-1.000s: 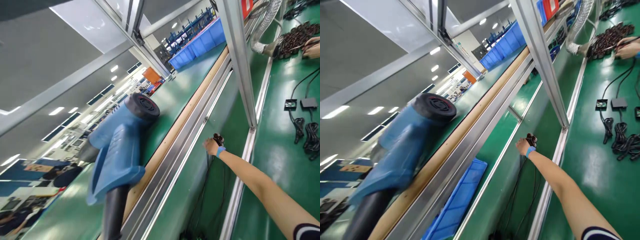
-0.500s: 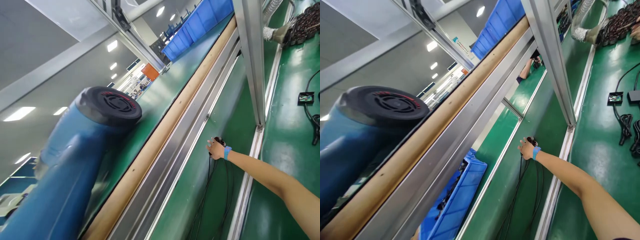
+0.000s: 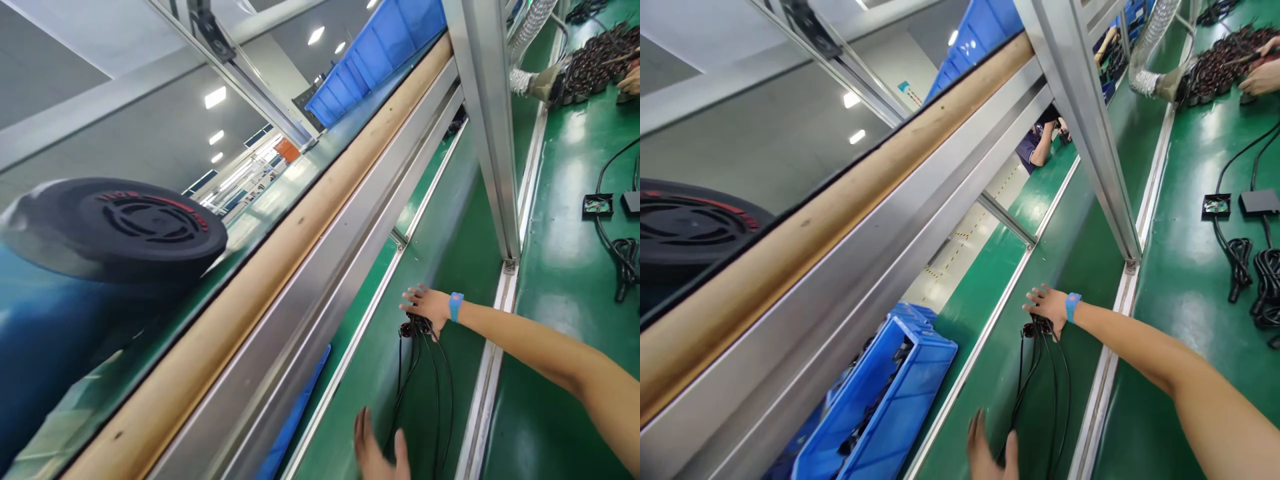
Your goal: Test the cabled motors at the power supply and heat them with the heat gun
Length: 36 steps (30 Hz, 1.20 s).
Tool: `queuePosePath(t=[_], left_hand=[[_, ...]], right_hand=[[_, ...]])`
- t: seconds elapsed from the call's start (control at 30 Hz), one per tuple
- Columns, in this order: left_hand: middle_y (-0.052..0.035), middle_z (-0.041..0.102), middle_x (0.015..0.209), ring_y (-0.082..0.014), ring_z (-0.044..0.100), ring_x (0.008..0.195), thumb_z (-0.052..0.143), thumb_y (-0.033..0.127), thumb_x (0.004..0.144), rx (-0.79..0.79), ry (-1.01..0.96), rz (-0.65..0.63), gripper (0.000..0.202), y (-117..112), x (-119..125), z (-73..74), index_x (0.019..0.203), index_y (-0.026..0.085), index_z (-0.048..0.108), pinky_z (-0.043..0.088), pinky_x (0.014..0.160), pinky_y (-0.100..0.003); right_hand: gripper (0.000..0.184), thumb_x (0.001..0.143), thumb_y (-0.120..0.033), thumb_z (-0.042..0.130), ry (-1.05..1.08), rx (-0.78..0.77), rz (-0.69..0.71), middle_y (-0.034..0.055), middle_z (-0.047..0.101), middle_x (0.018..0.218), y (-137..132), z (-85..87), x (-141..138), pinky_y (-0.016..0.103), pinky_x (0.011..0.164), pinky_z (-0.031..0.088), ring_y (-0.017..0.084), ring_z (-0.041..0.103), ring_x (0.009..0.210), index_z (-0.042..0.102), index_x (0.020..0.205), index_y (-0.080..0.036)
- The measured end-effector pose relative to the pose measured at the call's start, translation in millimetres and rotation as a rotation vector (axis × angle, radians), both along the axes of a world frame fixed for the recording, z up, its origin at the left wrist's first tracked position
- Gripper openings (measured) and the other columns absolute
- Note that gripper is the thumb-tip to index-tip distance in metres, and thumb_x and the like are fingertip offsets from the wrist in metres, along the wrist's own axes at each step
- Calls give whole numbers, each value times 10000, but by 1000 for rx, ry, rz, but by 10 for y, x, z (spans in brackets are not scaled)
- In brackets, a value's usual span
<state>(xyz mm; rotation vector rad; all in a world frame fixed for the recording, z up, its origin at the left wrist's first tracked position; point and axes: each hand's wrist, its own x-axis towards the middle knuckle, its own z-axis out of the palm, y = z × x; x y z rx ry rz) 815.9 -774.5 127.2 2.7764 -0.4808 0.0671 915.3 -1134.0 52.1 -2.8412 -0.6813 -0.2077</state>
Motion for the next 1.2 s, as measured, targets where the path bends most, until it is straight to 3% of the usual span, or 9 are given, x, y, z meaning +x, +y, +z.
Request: queuePosePath(t=[0.13,0.27,0.37,0.5,0.7,0.83,0.93,1.07,1.2], left_hand=[[-252,298,1638,-376,269,1546,525,457,899,3,58,-88,840,-935,498,-284,1574,109,169,280,1264,-566],[-297,237,1636,-403,270,1542,708,387,781,151,227,-179,1079,-1441,901,-325,1587,83,57,304,1243,-522],[-289,320,1581,-398,444,1444,745,360,765,200,246,-169,1079,-1481,1063,-362,1578,114,80,402,1165,-503],[-184,533,1390,-345,626,1233,708,323,794,171,238,-190,733,-1355,1210,-431,1427,154,381,511,1017,-466],[-127,584,1397,-267,581,1291,583,204,831,-118,300,-315,588,-1097,1308,-562,1403,193,450,460,1111,-432],[-127,616,1380,-268,568,1314,576,169,779,-223,398,-378,581,-1040,1099,-556,1357,170,526,399,1193,-467],[-89,618,1399,-255,551,1342,587,157,756,-304,487,-433,602,-1054,782,-371,1355,212,552,365,1229,-473],[-55,616,1348,-234,565,1304,541,79,724,-341,572,-571,662,-1170,142,55,1358,266,573,407,1205,-441],[-39,581,1310,-210,615,1210,478,-2,697,-194,661,-718,789,-1479,-631,254,1409,332,536,492,1122,-375]], right_hand=[[941,618,-620,830,9,-8,67,185,627,1281,144,115,103,467,955,428,384,557,1166,549,1416,-208],[787,703,-571,771,-8,44,97,130,650,1143,134,155,122,382,821,435,304,581,985,562,1370,-208],[771,737,-523,736,0,72,111,105,632,1160,195,93,143,363,803,426,265,558,939,535,1410,-205],[652,762,-504,709,-8,141,2,111,618,1143,392,31,104,370,793,441,264,536,940,596,1321,-188],[604,759,-439,695,19,248,-220,154,604,1142,675,67,-319,397,776,482,305,556,995,585,1291,-176],[601,759,-382,675,71,314,-318,170,588,1172,765,171,-778,421,804,482,316,546,1030,561,1313,-178],[617,754,-337,658,112,394,-409,178,570,1244,825,326,-1219,444,840,470,321,534,1058,541,1341,-189],[690,753,-313,663,70,494,-574,189,527,1370,948,478,-2032,478,897,462,342,524,1114,500,1416,-218],[710,779,-252,636,-35,460,-784,190,503,1418,968,331,-3030,498,933,473,353,542,1137,458,1465,-227]])
